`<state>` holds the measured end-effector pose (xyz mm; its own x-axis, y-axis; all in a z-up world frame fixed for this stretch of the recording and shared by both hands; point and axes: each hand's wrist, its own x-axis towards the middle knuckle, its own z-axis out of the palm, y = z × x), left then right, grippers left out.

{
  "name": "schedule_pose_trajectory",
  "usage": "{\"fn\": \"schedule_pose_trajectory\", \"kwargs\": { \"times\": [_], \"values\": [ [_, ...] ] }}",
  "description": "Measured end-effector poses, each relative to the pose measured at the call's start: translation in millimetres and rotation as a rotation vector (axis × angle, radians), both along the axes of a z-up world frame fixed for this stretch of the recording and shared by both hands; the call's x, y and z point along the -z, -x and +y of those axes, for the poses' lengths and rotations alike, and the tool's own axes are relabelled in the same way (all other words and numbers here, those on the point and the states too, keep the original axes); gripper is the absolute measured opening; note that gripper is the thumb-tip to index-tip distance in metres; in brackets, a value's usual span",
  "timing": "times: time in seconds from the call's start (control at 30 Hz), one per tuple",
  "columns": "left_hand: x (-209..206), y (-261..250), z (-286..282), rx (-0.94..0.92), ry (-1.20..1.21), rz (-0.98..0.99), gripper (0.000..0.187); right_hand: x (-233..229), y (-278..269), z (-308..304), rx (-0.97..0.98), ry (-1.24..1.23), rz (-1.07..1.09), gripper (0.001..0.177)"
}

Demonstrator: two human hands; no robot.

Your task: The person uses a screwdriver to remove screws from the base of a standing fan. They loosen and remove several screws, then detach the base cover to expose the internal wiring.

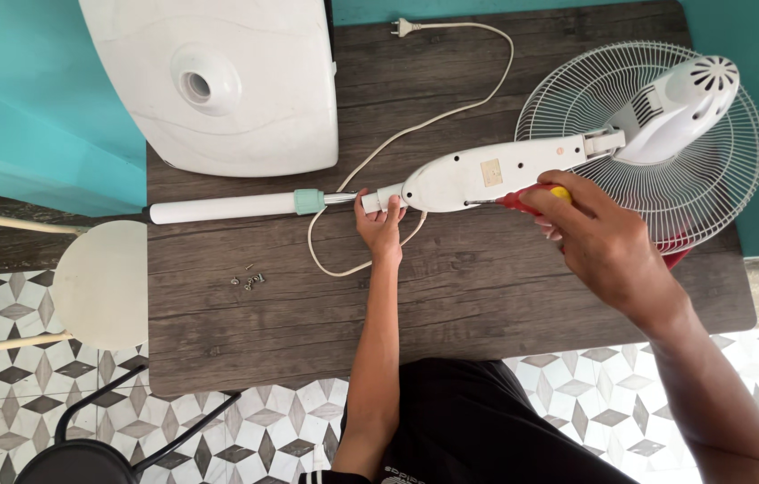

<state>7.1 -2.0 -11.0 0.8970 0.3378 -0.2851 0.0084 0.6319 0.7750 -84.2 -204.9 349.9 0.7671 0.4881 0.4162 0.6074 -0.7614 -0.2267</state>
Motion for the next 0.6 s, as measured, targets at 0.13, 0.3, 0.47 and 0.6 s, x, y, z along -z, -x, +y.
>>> {"fn": "schedule_pose_trajectory", "kwargs": {
  "times": [0.13, 0.3, 0.47, 0.6],
  "values": [
    [4, 0, 3, 0.017, -0.02, -0.015, 0.078, -5, 6, 4, -0.034, -0.03, 0.02, 0.015],
    [-20, 4, -8, -0.037, -0.361, 0.165, 0.083, 2, 5, 6, -0.018, -0.02, -0.012, 0.02],
    [-71, 19, -21, -0.15, -1.162, 0.002, 0.072, 8, 3, 2, -0.061, 0.011, -0.097, 0.03],
    [-107, 32, -42, 0.224, -0.914, -0.578, 0.047, 4, 4, 3, -0.058, -0.001, -0.045, 0.031]
  ]
}}
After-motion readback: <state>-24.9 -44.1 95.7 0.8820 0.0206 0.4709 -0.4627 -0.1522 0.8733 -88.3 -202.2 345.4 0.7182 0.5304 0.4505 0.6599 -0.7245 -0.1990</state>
